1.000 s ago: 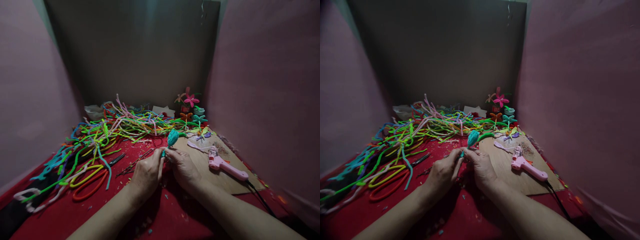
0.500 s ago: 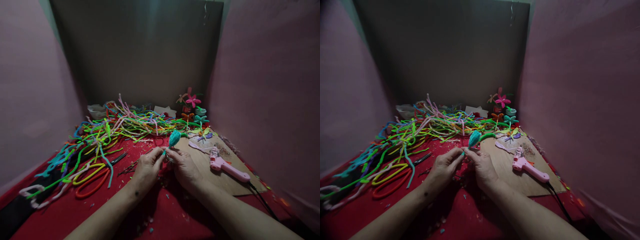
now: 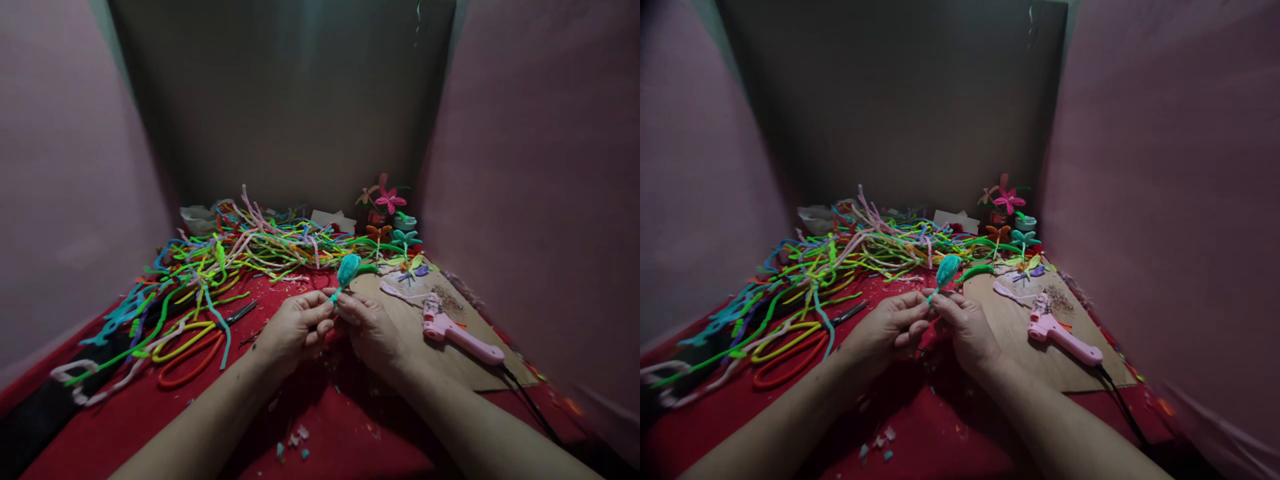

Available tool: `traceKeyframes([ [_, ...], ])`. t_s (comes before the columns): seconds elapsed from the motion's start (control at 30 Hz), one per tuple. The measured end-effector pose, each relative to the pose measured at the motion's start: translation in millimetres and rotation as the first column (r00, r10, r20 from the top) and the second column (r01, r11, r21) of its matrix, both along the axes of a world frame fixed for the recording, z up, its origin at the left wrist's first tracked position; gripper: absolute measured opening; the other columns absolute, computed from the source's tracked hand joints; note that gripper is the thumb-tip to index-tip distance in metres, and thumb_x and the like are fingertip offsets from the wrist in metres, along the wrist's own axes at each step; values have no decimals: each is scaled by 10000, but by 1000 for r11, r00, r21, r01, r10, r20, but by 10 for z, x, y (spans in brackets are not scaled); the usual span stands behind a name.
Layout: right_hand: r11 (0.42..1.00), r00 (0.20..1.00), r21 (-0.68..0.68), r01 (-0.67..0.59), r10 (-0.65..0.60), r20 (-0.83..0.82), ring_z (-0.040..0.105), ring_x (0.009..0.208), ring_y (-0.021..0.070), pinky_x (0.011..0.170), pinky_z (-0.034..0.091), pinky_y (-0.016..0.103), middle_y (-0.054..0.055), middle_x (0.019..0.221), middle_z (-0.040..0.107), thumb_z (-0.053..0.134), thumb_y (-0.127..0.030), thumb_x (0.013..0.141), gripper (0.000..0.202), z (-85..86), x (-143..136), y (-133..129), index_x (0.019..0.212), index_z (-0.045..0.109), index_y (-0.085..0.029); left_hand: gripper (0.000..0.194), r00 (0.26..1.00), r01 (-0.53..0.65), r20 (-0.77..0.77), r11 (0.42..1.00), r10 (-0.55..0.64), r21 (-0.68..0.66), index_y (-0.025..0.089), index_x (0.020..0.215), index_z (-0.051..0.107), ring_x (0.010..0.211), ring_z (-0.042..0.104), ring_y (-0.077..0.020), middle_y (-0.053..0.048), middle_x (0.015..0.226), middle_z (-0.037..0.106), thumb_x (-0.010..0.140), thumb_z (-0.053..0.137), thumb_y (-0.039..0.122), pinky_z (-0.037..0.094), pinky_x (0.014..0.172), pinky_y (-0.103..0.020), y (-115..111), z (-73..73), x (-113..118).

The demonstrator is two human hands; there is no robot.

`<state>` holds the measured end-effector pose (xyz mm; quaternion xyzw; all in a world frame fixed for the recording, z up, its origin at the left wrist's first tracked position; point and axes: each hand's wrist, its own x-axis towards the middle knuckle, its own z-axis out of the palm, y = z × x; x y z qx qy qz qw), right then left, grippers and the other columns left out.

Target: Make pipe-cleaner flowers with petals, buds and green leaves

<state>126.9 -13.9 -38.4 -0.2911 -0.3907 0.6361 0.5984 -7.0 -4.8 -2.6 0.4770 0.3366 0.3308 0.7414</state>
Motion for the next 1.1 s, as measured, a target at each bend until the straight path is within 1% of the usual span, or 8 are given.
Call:
traceKeyframes([
  [0.4, 993, 992, -38, -115, 113, -50, 495, 531, 79, 538, 397, 205, -13, 623, 600, 705, -256, 625, 225, 95, 43, 27, 835, 693, -177, 225, 969, 157, 209, 982, -133, -102, 226, 1033, 485, 362, 74, -20, 111, 490, 309, 816, 536, 261, 118, 335, -136, -5, -15, -20],
  [0.57, 1000, 999, -14, 6, -6, -40, 436, 527, 81, 528, 369, 217, -20, 599, 551, 714, -248, 614, 106, 100, 19, 4, 677, 673, -174, 204, 993, 66, -108, 972, -42, 226, 176, 939, 549, 375, 194, -31, 81, 505, 346, 828, 491, 337, 179, 378, -160, -50, -13, 25],
  [0.67, 999, 999, 20, 42, -42, 11, 412, 530, 87, 522, 359, 222, -19, 618, 538, 682, -251, 661, 73, 86, 11, -18, 699, 679, -189, 141, 888, -8, -321, 708, 330, 706, 162, 822, 589, 518, 404, -70, 15, 621, 497, 812, 502, 272, 321, 523, -198, -72, -105, 35],
  [0.73, 996, 994, 42, 85, -87, 71, 401, 531, 85, 518, 355, 218, -20, 627, 533, 665, -252, 689, 70, 70, 9, -29, 725, 686, -196, 170, 798, 47, -342, 514, 496, 857, 181, 897, 608, 595, 469, -98, -10, 697, 558, 828, 461, 231, 345, 602, -227, -76, -166, 31],
  [0.77, 994, 990, 46, 99, -103, 94, 399, 534, 82, 519, 356, 215, -21, 638, 536, 660, -253, 700, 76, 61, 8, -32, 742, 689, -197, 200, 775, 73, -352, 478, 525, 875, 191, 940, 609, 596, 482, -103, -10, 698, 569, 837, 440, 222, 347, 607, -230, -75, -180, 30],
  [0.83, 994, 989, 38, 98, -102, 110, 409, 539, 77, 520, 365, 211, -18, 667, 551, 652, -260, 716, 99, 49, 7, -33, 779, 690, -193, 211, 772, 70, -375, 516, 514, 853, 192, 930, 614, 546, 479, -97, 6, 631, 555, 846, 423, 224, 345, 568, -217, -71, -164, 34],
  [1.0, 999, 995, 38, -22, 18, 99, 465, 493, 82, 476, 371, 207, -17, 610, 565, 630, -307, 745, 240, 69, 8, -44, 941, 664, -172, 218, 910, -48, -313, 819, 272, 572, 149, 712, 566, 387, 399, -53, 47, 495, 472, 829, 458, 297, 298, 403, -169, -69, 18, 65],
  [1.1, 992, 990, 65, -109, 102, 93, 502, 482, 103, 484, 394, 221, -15, 556, 558, 579, -327, 778, 272, 115, 6, -75, 992, 650, -175, 211, 964, -55, -220, 920, 151, 389, 135, 770, 567, 349, 386, -34, 44, 501, 504, 812, 504, 332, 265, 353, -147, -74, 87, 58],
])
